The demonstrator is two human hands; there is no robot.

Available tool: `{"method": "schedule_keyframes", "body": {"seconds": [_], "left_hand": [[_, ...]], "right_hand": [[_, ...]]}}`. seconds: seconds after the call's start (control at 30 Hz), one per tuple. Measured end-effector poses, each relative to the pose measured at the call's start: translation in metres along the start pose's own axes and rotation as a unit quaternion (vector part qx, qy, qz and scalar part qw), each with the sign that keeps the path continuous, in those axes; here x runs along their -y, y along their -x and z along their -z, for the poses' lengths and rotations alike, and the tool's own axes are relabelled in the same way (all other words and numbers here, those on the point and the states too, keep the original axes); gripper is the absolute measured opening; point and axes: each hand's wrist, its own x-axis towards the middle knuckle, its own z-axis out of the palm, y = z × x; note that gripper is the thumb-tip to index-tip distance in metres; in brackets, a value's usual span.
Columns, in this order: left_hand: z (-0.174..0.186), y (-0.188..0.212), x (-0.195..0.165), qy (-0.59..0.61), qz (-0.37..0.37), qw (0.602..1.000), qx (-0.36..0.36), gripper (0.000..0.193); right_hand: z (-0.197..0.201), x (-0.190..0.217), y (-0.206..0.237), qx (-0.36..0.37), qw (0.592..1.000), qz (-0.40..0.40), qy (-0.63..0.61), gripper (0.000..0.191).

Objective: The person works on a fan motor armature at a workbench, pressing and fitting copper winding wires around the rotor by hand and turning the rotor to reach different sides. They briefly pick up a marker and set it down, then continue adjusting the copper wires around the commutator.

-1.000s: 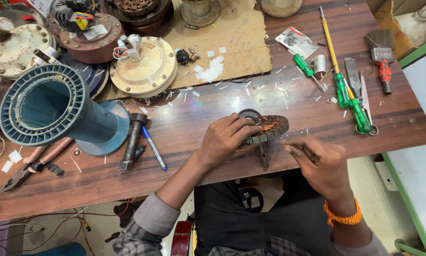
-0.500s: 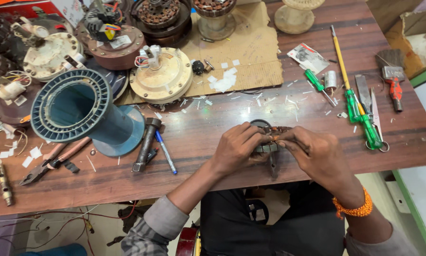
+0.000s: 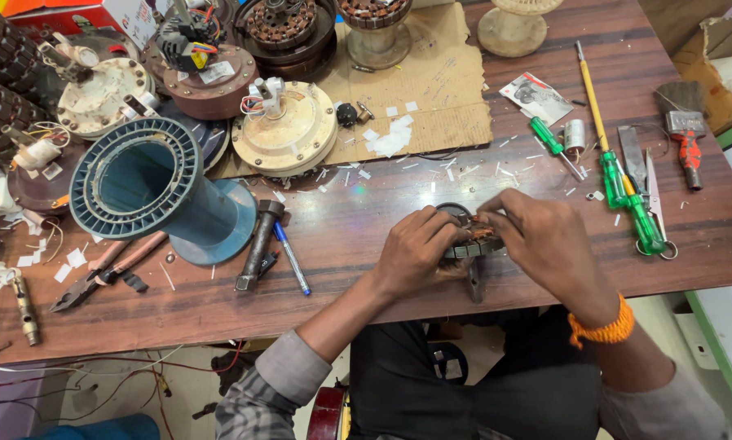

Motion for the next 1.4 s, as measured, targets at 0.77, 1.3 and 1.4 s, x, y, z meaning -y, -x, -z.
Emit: {"method": "schedule_keyframes", "body": {"seconds": [0.77, 1.3, 1.4], "left_hand": [[-0.008, -0.023, 0.032, 0.426, 0.296, 0.845, 0.131, 0.016], [0.018, -0.028, 0.052, 0.344, 0.134, 0.912, 0.18, 0.021], [0.028, -0.028, 0.048, 0.337, 0.114, 0.916, 0.187, 0.024]], "right_hand": [[0.002, 0.006, -0.014, 0.064, 0.996, -0.064, 0.001, 0.019], [-0.042, 0.023, 0.058, -0.007, 0.998, 0.033, -0.044, 0.012], [-0.058, 0.014, 0.07, -0.028, 0.999, 0.019, 0.0, 0.011]]}}
